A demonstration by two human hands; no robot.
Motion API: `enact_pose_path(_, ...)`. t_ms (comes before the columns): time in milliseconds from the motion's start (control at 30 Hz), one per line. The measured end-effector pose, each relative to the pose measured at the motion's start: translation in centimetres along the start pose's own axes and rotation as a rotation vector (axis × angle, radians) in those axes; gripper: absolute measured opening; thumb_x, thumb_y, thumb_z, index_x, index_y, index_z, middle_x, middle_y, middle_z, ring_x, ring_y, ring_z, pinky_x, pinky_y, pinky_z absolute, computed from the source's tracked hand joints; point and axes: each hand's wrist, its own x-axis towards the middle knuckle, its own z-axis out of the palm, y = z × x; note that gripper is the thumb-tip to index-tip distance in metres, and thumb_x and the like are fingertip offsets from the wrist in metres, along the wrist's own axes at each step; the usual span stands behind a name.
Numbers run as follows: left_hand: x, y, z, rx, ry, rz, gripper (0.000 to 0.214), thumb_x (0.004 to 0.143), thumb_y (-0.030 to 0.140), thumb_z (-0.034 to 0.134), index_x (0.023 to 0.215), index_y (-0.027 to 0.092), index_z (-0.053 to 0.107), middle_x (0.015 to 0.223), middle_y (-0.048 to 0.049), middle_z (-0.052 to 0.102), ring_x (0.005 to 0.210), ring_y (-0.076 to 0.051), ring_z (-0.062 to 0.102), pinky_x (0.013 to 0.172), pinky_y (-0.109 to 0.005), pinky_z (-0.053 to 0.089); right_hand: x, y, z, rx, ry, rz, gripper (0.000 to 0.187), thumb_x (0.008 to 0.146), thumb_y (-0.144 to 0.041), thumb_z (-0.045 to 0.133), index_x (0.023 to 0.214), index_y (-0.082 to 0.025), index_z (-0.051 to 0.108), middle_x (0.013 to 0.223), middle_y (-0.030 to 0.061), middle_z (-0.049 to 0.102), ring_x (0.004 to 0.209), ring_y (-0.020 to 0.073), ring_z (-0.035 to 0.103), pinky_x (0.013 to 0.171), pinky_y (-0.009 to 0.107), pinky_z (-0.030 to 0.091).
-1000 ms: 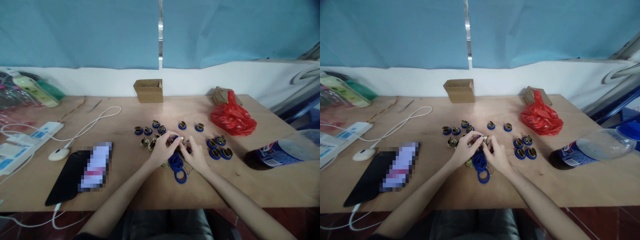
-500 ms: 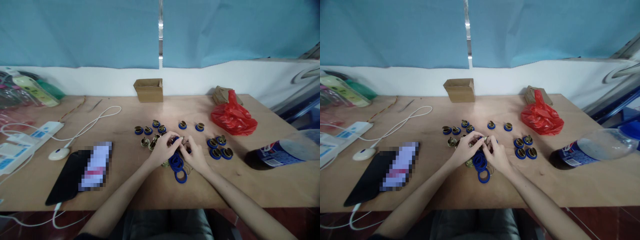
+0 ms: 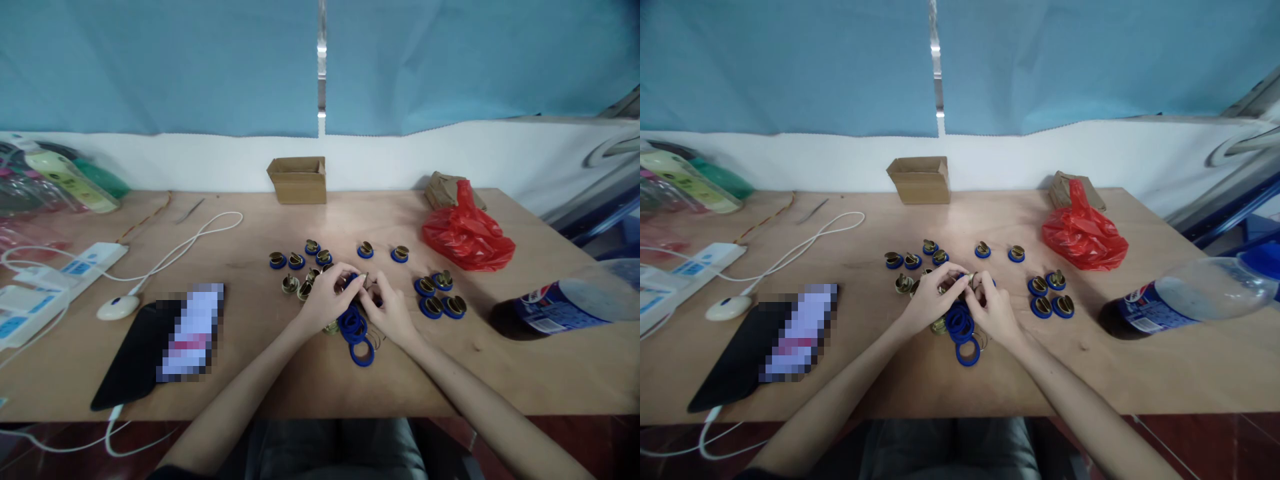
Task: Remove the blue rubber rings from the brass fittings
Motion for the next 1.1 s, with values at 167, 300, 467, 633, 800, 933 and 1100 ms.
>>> enact_pose_path(167,0.06,-0.05,-0.06,0.011,-0.005,-0.002,0.015,0.093,0.033,0.061,0.1,0.02,0.065,0.094,-0.0041,0.073,0.081,-0.016,0.069,0.073,-0.029,0.054,0.03,0.03,0.01,-0.003,0.0,-0.005,0.017,0.095,-0.034,0.052,0.085,-0.024,0.041,0.054,-0.0086,0.047,0.044,0.0104,0.045,0.048,0.022,0.033)
enact_pose_path(300,-0.02,-0.04,-0.03,0.004,-0.005,-0.004,0.015,0.093,0.033,0.06,0.1,0.02,0.065,0.095,-0.0042,0.073,0.081,-0.016,0.069,0.072,-0.029,0.054,0.07,0.03,0.03,0.004,-0.003,-0.005,0.017,0.095,-0.034,0.051,0.085,-0.024,0.042,0.054,-0.0086,0.046,0.044,0.0104,0.045,0.047,0.022,0.032)
enact_pose_path(467,-0.02,0.13,-0.01,-0.01,-0.008,-0.014,0.015,0.093,0.033,0.061,0.099,0.02,0.065,0.092,-0.0041,0.073,0.079,-0.016,0.069,0.07,-0.029,0.054,0.03,0.09,0.06,0.0,-0.002,-0.005,0.018,0.095,-0.034,0.051,0.084,-0.024,0.041,0.055,-0.0082,0.047,0.045,0.0106,0.045,0.048,0.022,0.034)
enact_pose_path(633,0.01,-0.09,0.03,0.001,-0.006,-0.005,0.015,0.093,0.033,0.06,0.099,0.02,0.064,0.093,-0.0044,0.073,0.08,-0.016,0.069,0.072,-0.03,0.055,-0.02,0.1,0.05,-0.011,-0.006,0.001,0.017,0.095,-0.034,0.051,0.085,-0.024,0.042,0.054,-0.0086,0.046,0.044,0.0108,0.045,0.047,0.023,0.034)
enact_pose_path(800,-0.05,-0.24,0.0,0.031,-0.018,0.019,0.013,0.093,0.032,0.06,0.099,0.021,0.064,0.095,-0.0034,0.073,0.083,-0.017,0.069,0.074,-0.03,0.054,-0.07,0.2,0.07,-0.019,-0.016,0.005,0.015,0.094,-0.033,0.052,0.086,-0.024,0.043,0.054,-0.0085,0.047,0.043,0.0107,0.044,0.046,0.023,0.033)
enact_pose_path(933,-0.06,-0.32,-0.02,0.041,-0.024,0.025,0.014,0.093,0.032,0.06,0.101,0.021,0.064,0.098,-0.0033,0.072,0.088,-0.017,0.069,0.077,-0.031,0.054,-0.07,0.22,0.09,-0.018,-0.016,0.01,0.015,0.094,-0.033,0.052,0.086,-0.024,0.044,0.054,-0.0084,0.047,0.044,0.0108,0.044,0.047,0.023,0.034)
enact_pose_path(1100,-0.03,-0.43,0.03,0.052,-0.024,0.027,0.014,0.094,0.033,0.06,0.101,0.022,0.064,0.096,-0.0031,0.072,0.085,-0.017,0.068,0.075,-0.031,0.054,-0.01,0.19,0.07,-0.02,-0.018,0.008,0.015,0.094,-0.033,0.052,0.086,-0.024,0.044,0.055,-0.0082,0.047,0.044,0.0111,0.044,0.047,0.023,0.034)
